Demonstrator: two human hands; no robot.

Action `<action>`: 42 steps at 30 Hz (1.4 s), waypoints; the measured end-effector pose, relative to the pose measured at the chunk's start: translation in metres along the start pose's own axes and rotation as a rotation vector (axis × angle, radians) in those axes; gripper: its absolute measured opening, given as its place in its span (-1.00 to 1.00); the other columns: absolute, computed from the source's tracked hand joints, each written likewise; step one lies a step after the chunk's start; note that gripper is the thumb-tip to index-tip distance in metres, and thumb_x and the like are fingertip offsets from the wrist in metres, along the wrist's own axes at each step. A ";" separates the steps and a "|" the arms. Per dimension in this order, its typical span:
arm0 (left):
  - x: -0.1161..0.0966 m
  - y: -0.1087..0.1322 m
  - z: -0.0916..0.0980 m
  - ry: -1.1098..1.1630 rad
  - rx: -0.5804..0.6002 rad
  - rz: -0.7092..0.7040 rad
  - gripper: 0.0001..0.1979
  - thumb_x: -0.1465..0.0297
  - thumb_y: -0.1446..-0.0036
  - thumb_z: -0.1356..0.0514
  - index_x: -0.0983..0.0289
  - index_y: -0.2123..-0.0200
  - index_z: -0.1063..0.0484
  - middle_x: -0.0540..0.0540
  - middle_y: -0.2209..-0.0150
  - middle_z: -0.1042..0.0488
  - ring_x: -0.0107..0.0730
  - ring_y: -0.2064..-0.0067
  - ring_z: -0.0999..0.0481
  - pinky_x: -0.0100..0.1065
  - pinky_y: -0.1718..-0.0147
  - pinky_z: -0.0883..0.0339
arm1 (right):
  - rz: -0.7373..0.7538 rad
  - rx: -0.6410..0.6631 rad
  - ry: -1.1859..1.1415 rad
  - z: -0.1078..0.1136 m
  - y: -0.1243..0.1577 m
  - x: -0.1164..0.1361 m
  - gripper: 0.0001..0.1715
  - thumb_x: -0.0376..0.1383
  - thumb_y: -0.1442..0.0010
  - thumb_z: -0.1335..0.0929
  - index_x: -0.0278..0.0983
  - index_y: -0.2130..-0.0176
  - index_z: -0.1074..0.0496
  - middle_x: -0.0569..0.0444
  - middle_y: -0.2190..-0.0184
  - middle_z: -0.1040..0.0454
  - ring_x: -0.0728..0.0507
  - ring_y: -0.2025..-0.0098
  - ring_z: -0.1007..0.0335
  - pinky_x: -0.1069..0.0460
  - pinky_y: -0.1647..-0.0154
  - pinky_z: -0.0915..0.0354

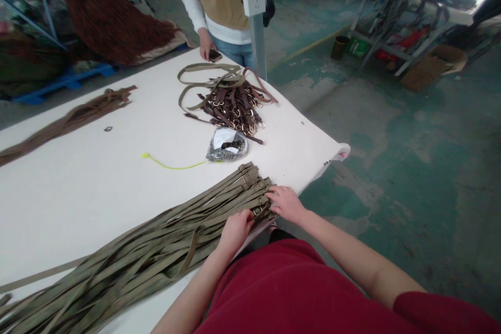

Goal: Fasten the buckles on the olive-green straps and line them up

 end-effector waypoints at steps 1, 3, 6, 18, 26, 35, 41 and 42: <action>0.002 0.002 0.000 0.037 0.013 0.001 -0.89 0.37 -0.06 -0.03 0.25 0.34 -0.29 0.05 0.38 -0.41 -0.40 0.32 -0.38 -0.44 0.36 -0.12 | 0.023 -0.005 0.002 0.003 -0.003 0.002 -0.49 -0.22 0.03 -0.35 -0.22 0.05 -0.25 -0.04 0.00 -0.23 -0.18 0.00 -0.09 -0.09 0.06 -0.02; 0.004 0.006 0.002 0.111 0.024 -0.001 -0.87 0.36 -0.08 0.00 0.24 0.31 -0.27 0.03 0.38 -0.42 -0.42 0.35 -0.38 -0.45 0.38 -0.12 | 0.059 0.003 -0.012 0.008 -0.005 0.005 -0.59 -0.21 0.02 -0.35 -0.23 0.13 -0.32 -0.03 0.05 -0.27 -0.17 0.01 -0.10 -0.09 0.05 0.00; -0.003 0.012 0.004 0.212 0.041 -0.024 -0.82 0.35 -0.08 0.02 0.21 0.23 -0.26 0.03 0.32 -0.43 -0.43 0.31 -0.39 -0.46 0.36 -0.14 | 0.044 0.087 -0.099 0.007 0.002 0.007 -0.83 -0.22 -0.02 -0.31 -0.26 0.34 -0.38 0.04 0.28 -0.39 -0.12 0.16 -0.21 -0.03 0.14 -0.05; -0.031 0.011 0.013 0.372 0.100 -0.091 -0.67 0.20 -0.08 0.10 0.27 0.46 -0.32 -0.01 0.52 -0.34 -0.46 0.47 -0.27 -0.47 0.51 -0.04 | -0.330 0.257 -0.954 -0.027 0.013 0.008 -0.84 -0.39 0.00 -0.22 -0.29 0.34 -0.31 0.18 0.53 -0.33 0.05 0.51 -0.23 0.12 0.43 -0.18; -0.024 -0.001 0.016 0.620 0.145 -0.024 -0.63 0.10 0.04 -0.01 0.32 0.49 -0.34 -0.08 0.58 -0.24 -0.53 0.52 -0.18 -0.48 0.54 -0.02 | -0.378 0.245 -1.108 -0.034 0.005 0.006 -0.78 -0.42 0.04 -0.23 -0.28 0.30 -0.31 0.19 0.54 -0.31 0.06 0.53 -0.25 0.10 0.41 -0.23; -0.010 -0.008 0.005 0.640 0.198 0.009 -0.58 0.06 0.04 0.01 0.33 0.45 -0.35 -0.06 0.55 -0.28 -0.53 0.51 -0.19 -0.49 0.54 -0.03 | -0.416 0.280 -1.244 -0.045 0.005 0.005 -0.75 -0.34 -0.07 -0.19 -0.28 0.19 -0.25 0.16 0.47 -0.33 0.07 0.52 -0.27 0.12 0.45 -0.22; -0.027 -0.011 0.017 0.416 0.209 -0.160 -0.69 0.22 -0.04 0.06 0.29 0.48 -0.34 -0.02 0.52 -0.32 -0.49 0.48 -0.23 -0.48 0.51 -0.02 | -0.421 0.318 -1.184 -0.048 -0.001 0.004 -0.76 -0.36 -0.10 -0.17 -0.28 0.19 -0.25 0.18 0.51 -0.31 0.08 0.54 -0.27 0.14 0.48 -0.22; -0.029 -0.013 0.019 0.411 0.195 -0.173 -0.70 0.23 -0.04 0.06 0.29 0.49 -0.33 -0.02 0.52 -0.31 -0.49 0.47 -0.23 -0.47 0.50 -0.02 | -0.422 0.324 -1.175 -0.047 -0.003 0.004 -0.75 -0.36 -0.10 -0.17 -0.28 0.18 -0.25 0.19 0.52 -0.31 0.08 0.54 -0.27 0.14 0.49 -0.22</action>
Point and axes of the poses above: each hand's wrist, its own y-axis away from the middle knuckle, its own z-axis out of the back of the hand, x = y × z, the point moved 9 cm from there along -y, towards the middle knuckle
